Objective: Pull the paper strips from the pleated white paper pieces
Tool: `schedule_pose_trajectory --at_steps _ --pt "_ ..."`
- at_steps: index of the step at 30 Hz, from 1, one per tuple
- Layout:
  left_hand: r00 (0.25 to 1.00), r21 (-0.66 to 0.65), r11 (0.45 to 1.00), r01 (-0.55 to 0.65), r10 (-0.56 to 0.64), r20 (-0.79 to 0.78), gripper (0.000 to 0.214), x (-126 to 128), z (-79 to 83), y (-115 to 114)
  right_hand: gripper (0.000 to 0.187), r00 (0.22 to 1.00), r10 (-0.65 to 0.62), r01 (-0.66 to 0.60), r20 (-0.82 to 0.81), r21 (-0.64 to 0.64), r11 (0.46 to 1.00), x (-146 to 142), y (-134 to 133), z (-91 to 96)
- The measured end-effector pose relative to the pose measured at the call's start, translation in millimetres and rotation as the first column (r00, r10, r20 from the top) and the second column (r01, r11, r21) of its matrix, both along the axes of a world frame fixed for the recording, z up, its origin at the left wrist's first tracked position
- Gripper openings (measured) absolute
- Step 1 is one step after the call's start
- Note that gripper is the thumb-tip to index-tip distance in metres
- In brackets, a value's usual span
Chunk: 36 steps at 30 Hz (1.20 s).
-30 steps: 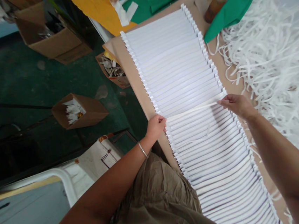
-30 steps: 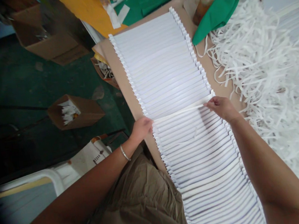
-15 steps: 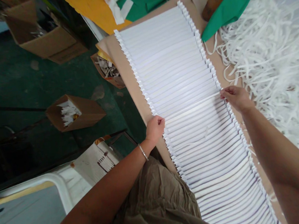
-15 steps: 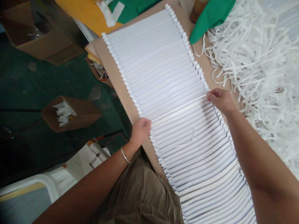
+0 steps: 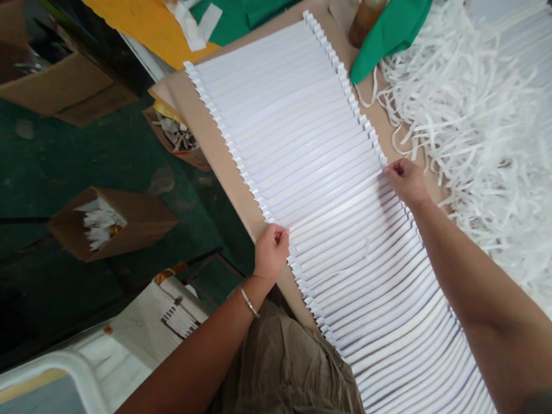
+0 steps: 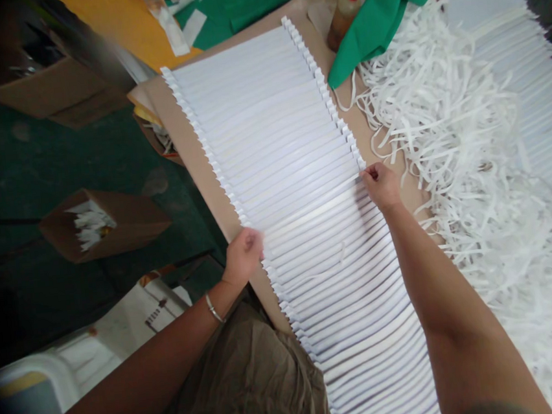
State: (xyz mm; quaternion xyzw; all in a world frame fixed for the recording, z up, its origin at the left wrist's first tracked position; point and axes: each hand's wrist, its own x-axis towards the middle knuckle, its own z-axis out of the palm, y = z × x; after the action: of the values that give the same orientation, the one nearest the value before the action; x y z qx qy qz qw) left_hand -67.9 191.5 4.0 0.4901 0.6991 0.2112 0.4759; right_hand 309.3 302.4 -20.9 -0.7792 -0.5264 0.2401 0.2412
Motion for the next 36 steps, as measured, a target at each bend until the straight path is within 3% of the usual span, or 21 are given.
schedule_pose_trajectory --at_steps 7,23,36 --pt "1.000 0.035 0.999 0.028 -0.028 0.004 0.018 -2 4.9 -9 0.020 0.997 0.030 -0.029 0.069 -0.015 0.999 -6 -4 13.8" --pt "0.990 -0.025 1.000 0.013 -0.017 -0.141 0.018 4 -0.4 5 0.019 0.993 0.050 -0.043 0.110 -0.061 0.997 -1 4 -11.2" --pt "0.987 -0.109 0.994 0.004 -0.022 -0.159 0.021 7 11.5 11 0.016 0.977 0.073 -0.058 0.202 -0.076 0.995 -11 3 -1.6"
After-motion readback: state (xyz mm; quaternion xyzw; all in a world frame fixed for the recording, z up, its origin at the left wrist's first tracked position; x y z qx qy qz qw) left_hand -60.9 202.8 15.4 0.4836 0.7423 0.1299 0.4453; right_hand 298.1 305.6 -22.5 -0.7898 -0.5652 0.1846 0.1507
